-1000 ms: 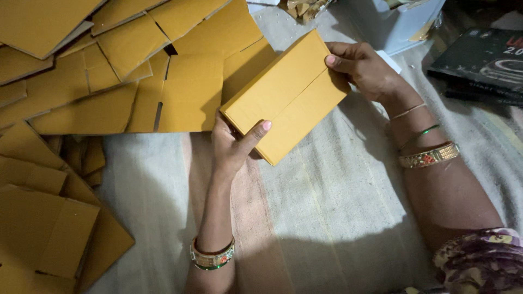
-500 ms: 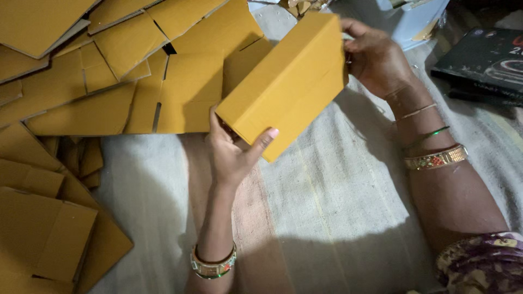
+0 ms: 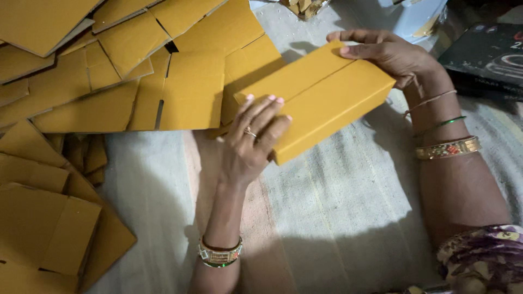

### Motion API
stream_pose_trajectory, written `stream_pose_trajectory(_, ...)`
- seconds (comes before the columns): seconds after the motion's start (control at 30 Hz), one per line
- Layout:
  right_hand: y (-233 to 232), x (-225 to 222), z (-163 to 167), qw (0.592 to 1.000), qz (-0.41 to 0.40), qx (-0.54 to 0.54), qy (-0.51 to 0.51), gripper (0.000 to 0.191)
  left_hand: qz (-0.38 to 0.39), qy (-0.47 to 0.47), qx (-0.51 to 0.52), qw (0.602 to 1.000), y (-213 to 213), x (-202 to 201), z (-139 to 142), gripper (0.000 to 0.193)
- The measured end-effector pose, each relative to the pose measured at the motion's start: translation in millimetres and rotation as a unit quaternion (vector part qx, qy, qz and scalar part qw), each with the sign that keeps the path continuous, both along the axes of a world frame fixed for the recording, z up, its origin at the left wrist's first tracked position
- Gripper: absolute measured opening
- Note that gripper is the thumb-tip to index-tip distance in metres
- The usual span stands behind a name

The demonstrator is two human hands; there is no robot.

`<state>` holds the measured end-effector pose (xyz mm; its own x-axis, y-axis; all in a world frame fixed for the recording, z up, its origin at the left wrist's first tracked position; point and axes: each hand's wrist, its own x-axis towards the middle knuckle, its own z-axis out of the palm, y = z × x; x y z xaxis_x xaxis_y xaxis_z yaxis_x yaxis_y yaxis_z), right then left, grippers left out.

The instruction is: The person folds flat yellow cardboard blanks into small boxes, pressing the sides and tucking the flaps to shape each one, then sets the finished box aside and reaches for the next flat blank from the pile. The person repeats this folding cycle throughout the episode.

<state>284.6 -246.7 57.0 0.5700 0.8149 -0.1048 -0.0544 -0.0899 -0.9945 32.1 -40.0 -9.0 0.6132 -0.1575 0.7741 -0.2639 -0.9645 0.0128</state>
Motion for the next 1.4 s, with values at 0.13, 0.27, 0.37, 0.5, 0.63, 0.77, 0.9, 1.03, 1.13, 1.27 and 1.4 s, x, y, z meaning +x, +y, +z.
stream_pose_trajectory(0.13,10.4,2.9,-20.3,0.996,-0.031,0.081,0.002,0.049,0.064,0.138,-0.065,0.986,2.3,-8.5,20.1,0.066)
stream_pose_trajectory(0.27,18.1,-1.1,-34.2,0.992,-0.005,0.127,-0.015,0.051,0.087,0.179,-0.095,0.975,-11.9,-17.9,34.2,0.097)
stream_pose_trajectory(0.37,21.3,-3.5,-35.4,0.994,-0.007,0.094,-0.047,0.054,0.196,0.289,-0.057,0.935,-27.0,-10.3,35.3,0.086)
stream_pose_trajectory(0.5,22.9,-3.8,-30.2,0.999,-0.022,0.013,-0.019,0.064,0.233,0.267,0.023,0.935,-50.4,10.7,28.1,0.097)
stream_pose_trajectory(0.63,23.1,-6.0,-27.0,0.999,0.023,0.029,-0.023,0.061,0.246,0.313,0.035,0.917,-57.6,32.8,31.3,0.111)
stream_pose_trajectory(0.77,24.2,-7.0,-27.1,0.997,0.033,0.021,-0.063,0.059,0.23,0.426,-0.024,0.875,-55.3,76.0,51.8,0.135)
stream_pose_trajectory(0.9,26.2,-6.1,-25.8,0.994,0.039,0.004,-0.103,0.059,0.223,0.445,-0.036,0.867,-66.0,122.6,65.5,0.156)
stream_pose_trajectory(1.03,26.0,-9.9,-24.8,0.994,0.066,0.073,-0.042,0.057,0.215,0.414,-0.019,0.884,-71.7,133.0,59.4,0.156)
stream_pose_trajectory(1.13,26.2,-16.1,-23.7,0.996,0.054,0.056,-0.051,0.059,0.212,0.386,-0.008,0.898,-62.8,120.7,51.9,0.153)
stream_pose_trajectory(1.27,26.1,-21.1,-24.1,0.995,0.023,0.042,-0.091,0.059,0.216,0.375,-0.045,0.9,-44.1,94.1,46.8,0.149)
stream_pose_trajectory(1.4,27.7,-18.5,-26.5,0.989,0.021,0.049,-0.136,0.06,0.276,0.299,-0.078,0.91,-28.0,62.6,37.7,0.139)
